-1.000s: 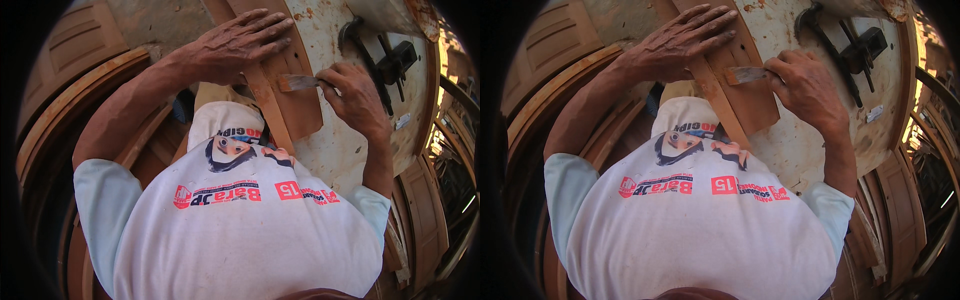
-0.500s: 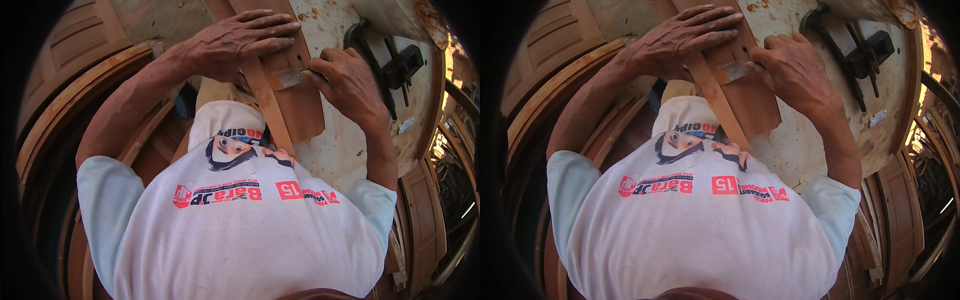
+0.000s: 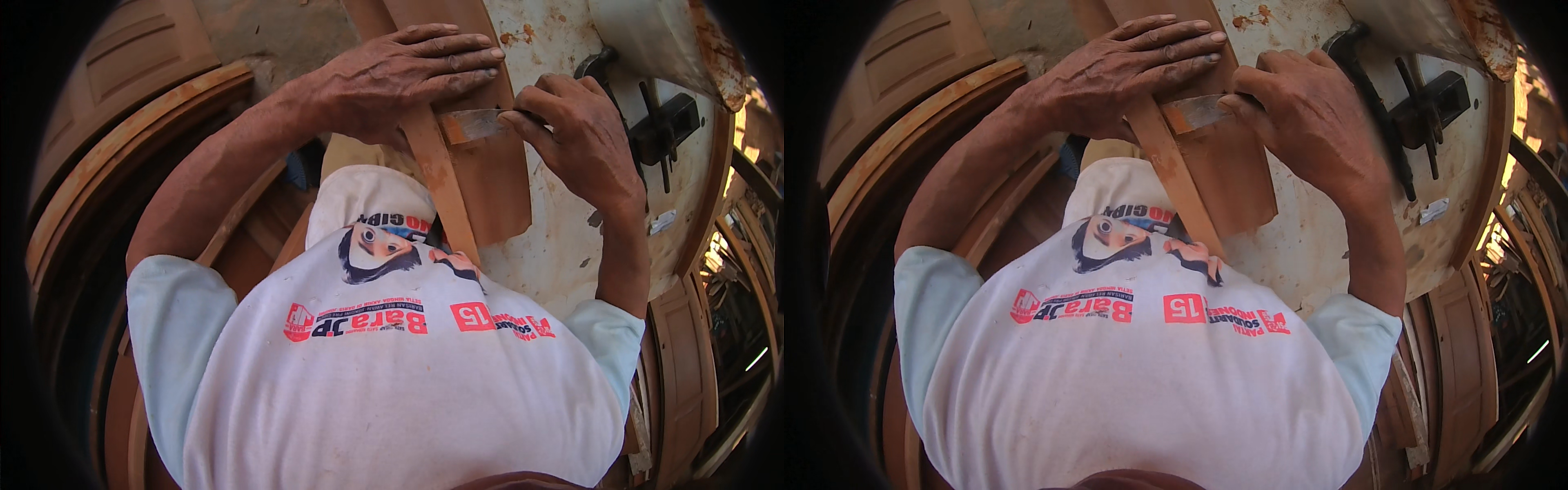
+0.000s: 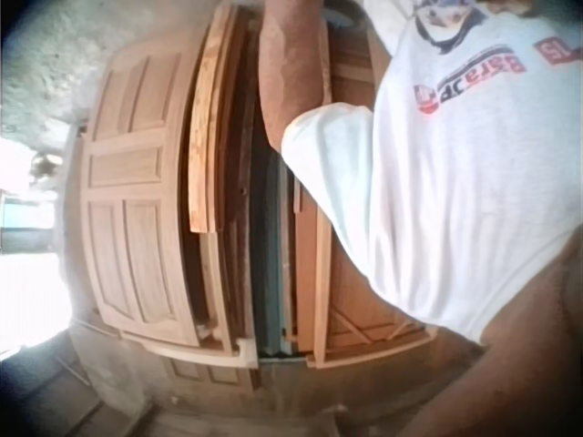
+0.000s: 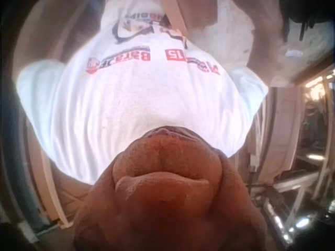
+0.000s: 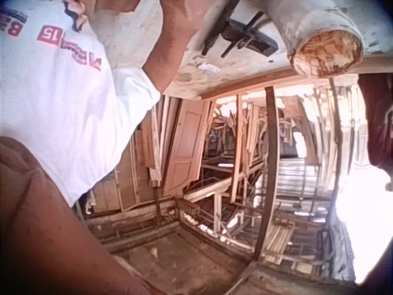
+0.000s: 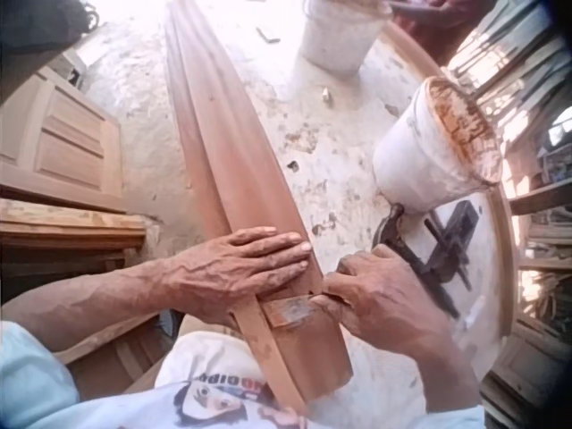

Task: The person applies glue to small wood blocks and inserts them into gaps on a large wooden board. They use a putty knife to spread filler over the repair area and press thin wood strips into the remaining crevices.

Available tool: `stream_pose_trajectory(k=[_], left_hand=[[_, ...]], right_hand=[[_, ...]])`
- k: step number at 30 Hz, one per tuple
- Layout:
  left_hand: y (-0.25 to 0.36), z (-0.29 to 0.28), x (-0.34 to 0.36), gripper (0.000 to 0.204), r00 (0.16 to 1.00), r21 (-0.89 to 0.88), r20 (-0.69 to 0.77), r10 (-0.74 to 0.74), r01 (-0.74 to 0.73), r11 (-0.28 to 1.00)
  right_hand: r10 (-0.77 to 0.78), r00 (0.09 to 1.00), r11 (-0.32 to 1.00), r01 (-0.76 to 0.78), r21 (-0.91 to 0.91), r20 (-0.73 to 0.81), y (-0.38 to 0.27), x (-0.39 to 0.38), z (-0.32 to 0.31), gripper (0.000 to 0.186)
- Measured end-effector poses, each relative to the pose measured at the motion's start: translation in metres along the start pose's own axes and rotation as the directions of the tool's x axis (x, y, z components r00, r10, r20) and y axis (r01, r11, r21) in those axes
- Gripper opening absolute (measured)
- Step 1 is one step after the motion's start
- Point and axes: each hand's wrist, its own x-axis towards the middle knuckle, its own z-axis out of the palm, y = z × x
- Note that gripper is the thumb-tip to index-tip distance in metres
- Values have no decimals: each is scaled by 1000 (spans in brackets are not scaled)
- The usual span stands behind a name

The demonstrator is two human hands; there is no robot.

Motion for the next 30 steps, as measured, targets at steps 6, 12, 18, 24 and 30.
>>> stream_pose_trajectory(k=[6,12,18,24,30], left_hand=[[-1,1,-2,126,1000,-1,11,-6,6,1000],[-4,1,-4,131,1000,14,-18,4,-4,1000],[4,-10,1,128,999,58,44,4,-7,998],[2,-3,-3,131,1000,35,12,23,-24,999],[3,-6,-4,135,1000,31,-1,-5,6,1000]], right_hand=[[14,1000,999,-13,40,-18,4,6,4,22],[-4,1000,1000,4,6,-17,6,20,5,24],[44,999,995,-41,93,-32,8,7,7,25],[62,994,996,-57,63,-89,-2,3,4,25],[110,991,989,-101,111,-79,-4,-11,12,27]])
